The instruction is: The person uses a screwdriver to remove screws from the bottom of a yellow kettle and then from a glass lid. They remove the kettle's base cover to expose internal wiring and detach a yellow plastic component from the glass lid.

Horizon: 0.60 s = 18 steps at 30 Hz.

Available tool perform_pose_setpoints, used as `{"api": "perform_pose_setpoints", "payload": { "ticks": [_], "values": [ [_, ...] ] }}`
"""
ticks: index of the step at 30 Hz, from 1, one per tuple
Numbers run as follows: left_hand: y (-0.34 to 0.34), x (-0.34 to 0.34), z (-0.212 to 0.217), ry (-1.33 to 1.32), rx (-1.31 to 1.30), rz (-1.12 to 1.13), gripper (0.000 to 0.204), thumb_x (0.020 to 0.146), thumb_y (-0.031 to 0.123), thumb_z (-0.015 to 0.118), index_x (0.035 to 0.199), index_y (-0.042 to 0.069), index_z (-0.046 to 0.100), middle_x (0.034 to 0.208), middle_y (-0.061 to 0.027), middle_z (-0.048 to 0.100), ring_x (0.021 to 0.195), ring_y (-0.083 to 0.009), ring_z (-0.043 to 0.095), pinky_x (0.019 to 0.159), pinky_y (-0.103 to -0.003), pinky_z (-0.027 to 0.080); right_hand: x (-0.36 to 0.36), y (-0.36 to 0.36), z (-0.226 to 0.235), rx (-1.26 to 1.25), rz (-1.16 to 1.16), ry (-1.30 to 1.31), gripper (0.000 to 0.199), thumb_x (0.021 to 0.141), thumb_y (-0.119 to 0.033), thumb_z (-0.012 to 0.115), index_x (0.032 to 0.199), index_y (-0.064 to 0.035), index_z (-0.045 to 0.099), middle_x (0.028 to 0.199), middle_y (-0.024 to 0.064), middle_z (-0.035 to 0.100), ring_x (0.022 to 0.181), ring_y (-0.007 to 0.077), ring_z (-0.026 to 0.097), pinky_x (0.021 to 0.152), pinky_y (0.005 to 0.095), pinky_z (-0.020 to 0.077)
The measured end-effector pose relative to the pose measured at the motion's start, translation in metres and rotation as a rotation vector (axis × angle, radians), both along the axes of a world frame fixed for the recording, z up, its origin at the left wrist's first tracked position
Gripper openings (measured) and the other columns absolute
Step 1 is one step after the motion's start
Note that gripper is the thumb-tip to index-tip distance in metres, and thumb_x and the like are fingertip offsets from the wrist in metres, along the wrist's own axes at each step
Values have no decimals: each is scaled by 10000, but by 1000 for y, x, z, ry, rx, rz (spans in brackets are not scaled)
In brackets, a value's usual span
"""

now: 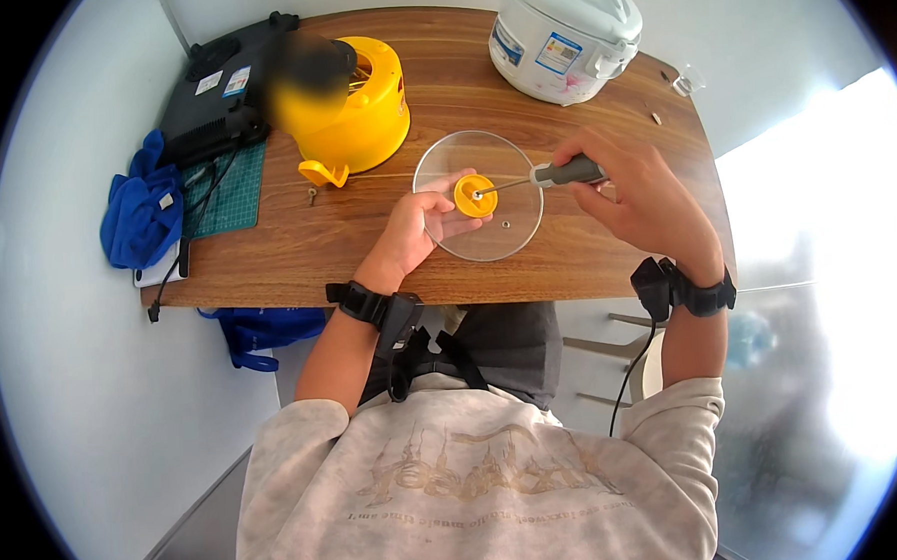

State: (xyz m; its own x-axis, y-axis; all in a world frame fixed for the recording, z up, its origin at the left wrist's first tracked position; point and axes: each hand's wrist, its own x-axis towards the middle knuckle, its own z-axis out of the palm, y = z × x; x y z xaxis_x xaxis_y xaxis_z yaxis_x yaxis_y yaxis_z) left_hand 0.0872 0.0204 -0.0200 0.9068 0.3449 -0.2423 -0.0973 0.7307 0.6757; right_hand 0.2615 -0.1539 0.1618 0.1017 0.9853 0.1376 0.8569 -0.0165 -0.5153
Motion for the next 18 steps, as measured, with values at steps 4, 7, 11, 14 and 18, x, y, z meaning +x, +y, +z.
{"api": "perform_pose_setpoints", "payload": {
  "ticks": [4,7,11,14,18],
  "values": [
    [-2,1,4,6,25,-1,586,902,48,359,1474,-63,426,1441,-231,528,1243,-426,596,1069,-436,498,-6,4,1,48,71,-50,219,903,-77,654,1103,-43,570,998,133,660,881,364,624,741,415,507],
    [-1,1,2,-6,31,-10,588,897,41,367,1471,-73,422,1446,-236,519,1240,-428,596,1066,-436,501,-10,9,-1,110,74,-142,215,908,-156,682,1041,-30,570,923,151,662,831,365,630,697,427,503],
    [-1,2,-1,-28,43,-22,597,890,32,374,1476,-77,413,1446,-249,509,1239,-426,592,1064,-439,504,-21,16,-3,92,-39,-404,257,927,-262,684,944,-38,562,701,137,625,668,350,623,597,419,486],
    [-2,3,-2,-29,62,-24,604,885,26,375,1479,-80,406,1444,-255,506,1237,-425,593,1061,-439,506,-28,17,-5,43,-140,-493,302,931,-326,687,901,-53,563,603,114,598,594,339,608,560,414,464],
    [-3,2,0,-38,57,-5,600,867,-1,389,1459,-96,424,1393,-261,532,1201,-423,613,1045,-438,517,-33,15,1,18,-214,-423,288,917,-303,688,954,-53,550,657,120,621,604,356,609,572,421,472]
  ]
}}
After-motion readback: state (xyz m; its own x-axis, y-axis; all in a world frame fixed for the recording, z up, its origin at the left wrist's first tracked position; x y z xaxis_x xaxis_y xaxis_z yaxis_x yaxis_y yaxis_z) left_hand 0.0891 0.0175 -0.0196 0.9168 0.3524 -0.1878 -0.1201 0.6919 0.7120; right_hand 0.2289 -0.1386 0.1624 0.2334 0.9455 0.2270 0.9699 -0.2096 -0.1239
